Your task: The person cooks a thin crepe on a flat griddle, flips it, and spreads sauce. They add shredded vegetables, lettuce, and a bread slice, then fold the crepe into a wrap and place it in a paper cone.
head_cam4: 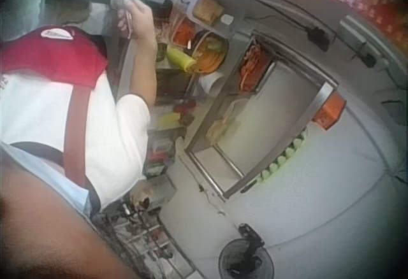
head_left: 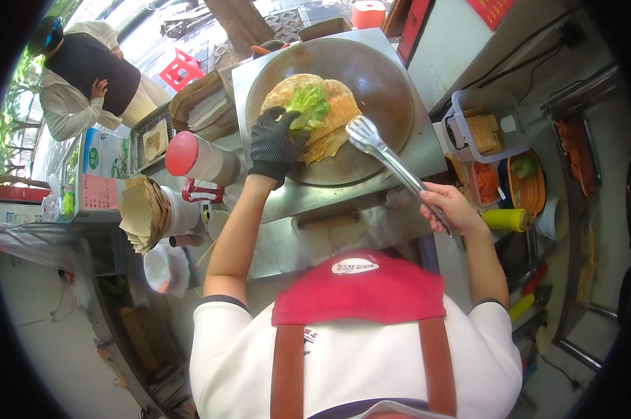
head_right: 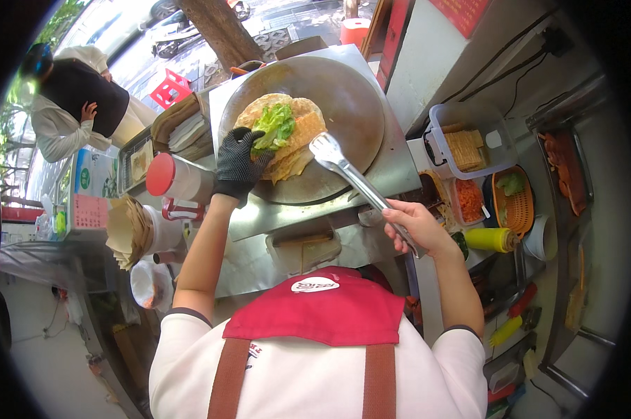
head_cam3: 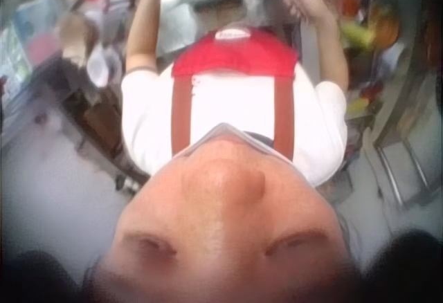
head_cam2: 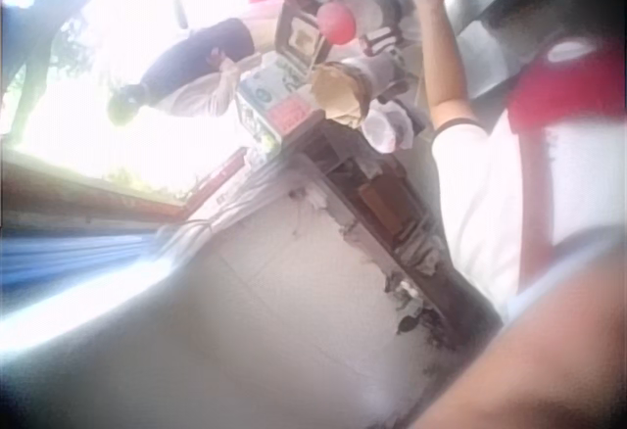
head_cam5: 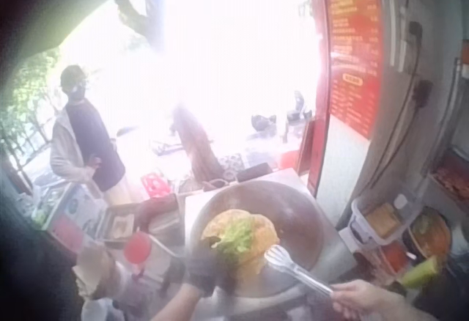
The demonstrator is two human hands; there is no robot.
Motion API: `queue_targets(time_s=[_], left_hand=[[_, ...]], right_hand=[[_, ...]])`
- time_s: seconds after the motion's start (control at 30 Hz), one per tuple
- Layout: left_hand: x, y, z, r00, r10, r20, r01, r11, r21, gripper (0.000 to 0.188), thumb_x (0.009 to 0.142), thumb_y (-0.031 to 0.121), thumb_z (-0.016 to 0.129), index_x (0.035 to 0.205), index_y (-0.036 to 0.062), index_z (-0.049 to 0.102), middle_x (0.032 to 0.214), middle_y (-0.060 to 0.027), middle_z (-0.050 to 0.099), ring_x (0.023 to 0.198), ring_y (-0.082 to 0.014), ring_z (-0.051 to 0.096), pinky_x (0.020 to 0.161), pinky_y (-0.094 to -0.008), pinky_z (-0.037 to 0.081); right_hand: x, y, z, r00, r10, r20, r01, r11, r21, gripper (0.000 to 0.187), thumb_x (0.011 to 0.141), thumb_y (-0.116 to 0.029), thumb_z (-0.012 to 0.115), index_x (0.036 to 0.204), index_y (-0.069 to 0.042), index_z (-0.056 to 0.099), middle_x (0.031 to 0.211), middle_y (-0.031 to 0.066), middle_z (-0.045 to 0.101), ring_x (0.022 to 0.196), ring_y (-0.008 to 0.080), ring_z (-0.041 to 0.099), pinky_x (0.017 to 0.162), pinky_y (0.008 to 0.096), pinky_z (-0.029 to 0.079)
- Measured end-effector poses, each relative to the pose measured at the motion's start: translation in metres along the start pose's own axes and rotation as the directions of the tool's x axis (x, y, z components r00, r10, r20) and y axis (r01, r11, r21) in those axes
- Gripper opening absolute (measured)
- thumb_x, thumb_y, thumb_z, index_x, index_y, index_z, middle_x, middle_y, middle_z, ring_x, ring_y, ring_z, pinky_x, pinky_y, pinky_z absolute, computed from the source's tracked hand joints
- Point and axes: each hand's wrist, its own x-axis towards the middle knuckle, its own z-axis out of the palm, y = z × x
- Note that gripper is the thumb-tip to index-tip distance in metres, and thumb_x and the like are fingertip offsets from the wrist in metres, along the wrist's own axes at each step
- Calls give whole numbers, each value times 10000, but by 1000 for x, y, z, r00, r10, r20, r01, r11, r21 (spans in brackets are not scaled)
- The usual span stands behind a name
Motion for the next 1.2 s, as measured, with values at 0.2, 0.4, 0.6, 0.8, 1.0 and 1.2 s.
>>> queue_targets(time_s=[0.2, 0.4, 0.6, 0.8, 1.0, 1.2], left_hand=[[-10, -19, -14, 918, -397, 18, 397, 918, 23, 351, 759, 282, 664, 1005, 54, 559, 958, -150, 616, 920, -328, 583, 810, -417, 461], [-41, -48, 12, 859, -488, 152, 510, 843, -172, 374, 730, 293, 700, 984, 59, 557, 935, -146, 631, 873, -289, 621, 781, -373, 476], [-40, -46, 21, 808, -563, 174, 589, 762, -270, 369, 703, 248, 724, 968, 56, 554, 920, -139, 626, 851, -275, 616, 767, -364, 476], [-52, -22, 12, 790, -593, 156, 611, 742, -276, 431, 728, 263, 705, 1089, 75, 562, 897, -120, 624, 821, -257, 617, 761, -353, 482], [-53, -13, 10, 936, -350, 26, 344, 931, 123, 606, 718, 338, 726, 1236, 99, 522, 1140, -156, 565, 1035, -316, 526, 905, -396, 422], [-32, 11, 1, 976, -142, 165, 110, 976, 190, 637, 680, 393, 727, 1215, 112, 526, 1127, -156, 573, 1031, -338, 524, 895, -429, 417]], right_hand=[[11, -10, -22, 988, -113, -105, 107, 992, -63, 331, 932, -241, 508, 1200, -47, 505, 652, -10, 549, 438, 52, 523, 371, 159, 397], [38, -19, -29, 990, -128, -54, 120, 983, -141, 450, 923, -232, 524, 1322, -43, 433, 652, -9, 536, 448, 43, 501, 379, 159, 386], [43, -20, -33, 993, -115, -35, 108, 980, -166, 463, 926, -210, 514, 1342, -36, 408, 650, -2, 538, 448, 43, 490, 376, 159, 379], [38, -11, -45, 996, -85, 9, 85, 990, -111, 469, 928, -202, 510, 1351, -36, 393, 651, 2, 544, 445, 47, 495, 372, 160, 382], [31, -9, -40, 974, -203, -97, 171, 949, -265, 496, 892, -173, 565, 1350, -61, 414, 660, 5, 549, 447, 67, 496, 391, 192, 397], [16, -15, -60, 702, -704, 107, 300, 156, -941, 584, 779, -119, 656, 1329, -173, 468, 747, 68, 548, 603, 178, 554, 569, 301, 473]])
